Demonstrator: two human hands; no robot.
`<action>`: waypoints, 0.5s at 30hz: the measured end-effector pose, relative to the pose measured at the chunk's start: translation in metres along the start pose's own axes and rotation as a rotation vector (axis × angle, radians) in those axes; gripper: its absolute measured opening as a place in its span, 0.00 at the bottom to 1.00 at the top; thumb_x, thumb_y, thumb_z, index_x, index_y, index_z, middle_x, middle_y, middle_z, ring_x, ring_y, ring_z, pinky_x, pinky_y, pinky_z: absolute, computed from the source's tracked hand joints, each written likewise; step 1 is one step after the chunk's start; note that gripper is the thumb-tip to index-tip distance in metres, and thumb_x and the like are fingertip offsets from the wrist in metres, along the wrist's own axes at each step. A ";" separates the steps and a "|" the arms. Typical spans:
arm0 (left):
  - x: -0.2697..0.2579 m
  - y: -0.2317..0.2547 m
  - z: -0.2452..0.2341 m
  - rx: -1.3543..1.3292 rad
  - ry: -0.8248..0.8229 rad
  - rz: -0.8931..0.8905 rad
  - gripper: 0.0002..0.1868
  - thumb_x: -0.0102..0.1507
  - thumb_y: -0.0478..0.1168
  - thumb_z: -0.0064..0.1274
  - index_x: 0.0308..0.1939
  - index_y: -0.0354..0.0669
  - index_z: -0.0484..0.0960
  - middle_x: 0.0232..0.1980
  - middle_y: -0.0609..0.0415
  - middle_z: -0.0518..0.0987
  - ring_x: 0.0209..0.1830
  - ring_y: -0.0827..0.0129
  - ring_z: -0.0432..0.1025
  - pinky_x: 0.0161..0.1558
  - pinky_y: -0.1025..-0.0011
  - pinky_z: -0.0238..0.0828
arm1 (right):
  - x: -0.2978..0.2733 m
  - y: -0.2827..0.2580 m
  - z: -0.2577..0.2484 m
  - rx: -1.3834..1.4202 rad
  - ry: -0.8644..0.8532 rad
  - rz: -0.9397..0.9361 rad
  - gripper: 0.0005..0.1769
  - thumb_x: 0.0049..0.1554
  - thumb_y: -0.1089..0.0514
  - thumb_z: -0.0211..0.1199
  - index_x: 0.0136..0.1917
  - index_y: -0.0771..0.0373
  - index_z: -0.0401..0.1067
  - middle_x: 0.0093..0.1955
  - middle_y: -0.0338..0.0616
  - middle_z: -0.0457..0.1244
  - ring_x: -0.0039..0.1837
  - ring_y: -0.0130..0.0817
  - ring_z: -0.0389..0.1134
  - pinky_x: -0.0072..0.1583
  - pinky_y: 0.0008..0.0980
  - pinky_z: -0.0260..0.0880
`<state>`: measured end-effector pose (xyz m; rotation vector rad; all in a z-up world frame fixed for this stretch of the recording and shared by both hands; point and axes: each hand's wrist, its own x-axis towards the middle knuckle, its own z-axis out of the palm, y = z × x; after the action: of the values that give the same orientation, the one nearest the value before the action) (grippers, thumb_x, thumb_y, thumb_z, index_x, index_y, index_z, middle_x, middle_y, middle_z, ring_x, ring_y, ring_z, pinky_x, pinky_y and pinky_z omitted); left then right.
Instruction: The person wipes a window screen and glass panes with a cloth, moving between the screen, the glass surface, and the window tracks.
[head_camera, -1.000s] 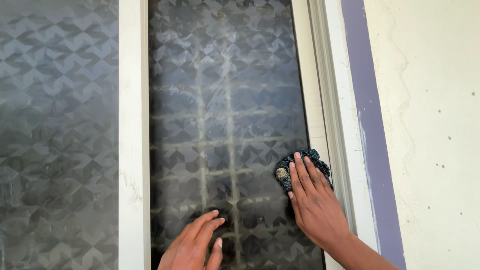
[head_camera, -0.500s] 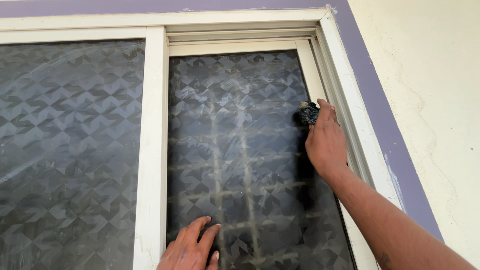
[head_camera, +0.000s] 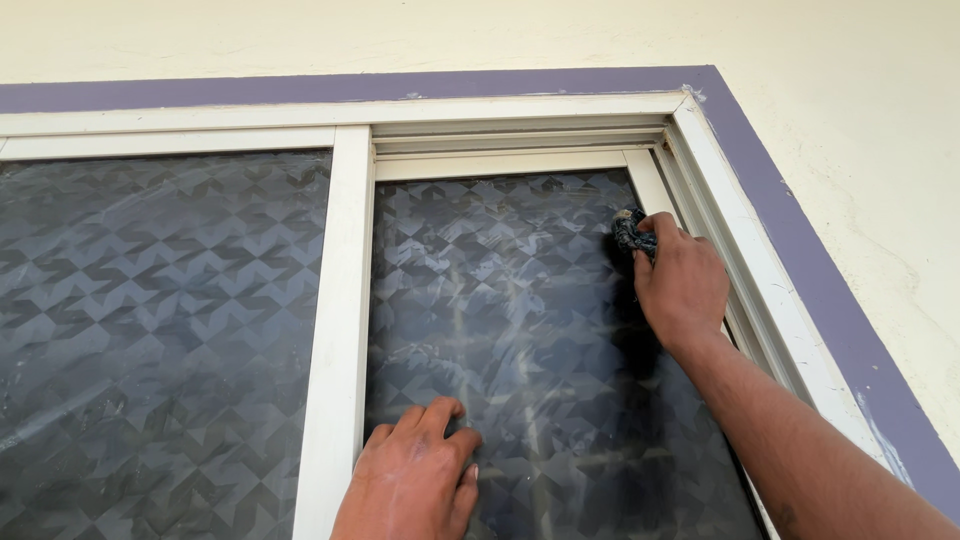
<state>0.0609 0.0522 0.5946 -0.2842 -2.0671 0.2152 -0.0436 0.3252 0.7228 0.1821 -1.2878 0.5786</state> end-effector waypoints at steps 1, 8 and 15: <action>0.003 -0.007 0.003 -0.021 0.038 0.049 0.17 0.61 0.43 0.57 0.54 0.47 0.84 0.66 0.52 0.70 0.64 0.59 0.68 0.55 0.55 0.68 | 0.007 -0.007 0.008 0.026 -0.025 0.065 0.16 0.61 0.56 0.62 0.62 0.57 0.74 0.59 0.47 0.70 0.62 0.49 0.68 0.63 0.50 0.68; 0.028 -0.044 0.045 -0.017 0.093 0.185 0.12 0.59 0.40 0.60 0.45 0.41 0.86 0.61 0.49 0.72 0.59 0.60 0.72 0.54 0.61 0.77 | 0.033 -0.131 0.103 0.441 0.046 -0.474 0.21 0.60 0.63 0.57 0.66 0.59 0.73 0.75 0.51 0.60 0.69 0.55 0.63 0.69 0.50 0.62; 0.037 -0.059 0.067 -0.037 0.069 0.286 0.17 0.62 0.47 0.62 0.49 0.40 0.87 0.63 0.39 0.71 0.57 0.53 0.73 0.55 0.57 0.75 | 0.077 -0.085 0.118 -0.002 0.097 -0.364 0.34 0.49 0.69 0.60 0.70 0.60 0.71 0.78 0.49 0.57 0.74 0.53 0.59 0.67 0.52 0.63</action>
<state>-0.0220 0.0046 0.6087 -0.6031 -1.9585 0.3356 -0.0890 0.2250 0.8454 0.3736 -1.1260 0.2710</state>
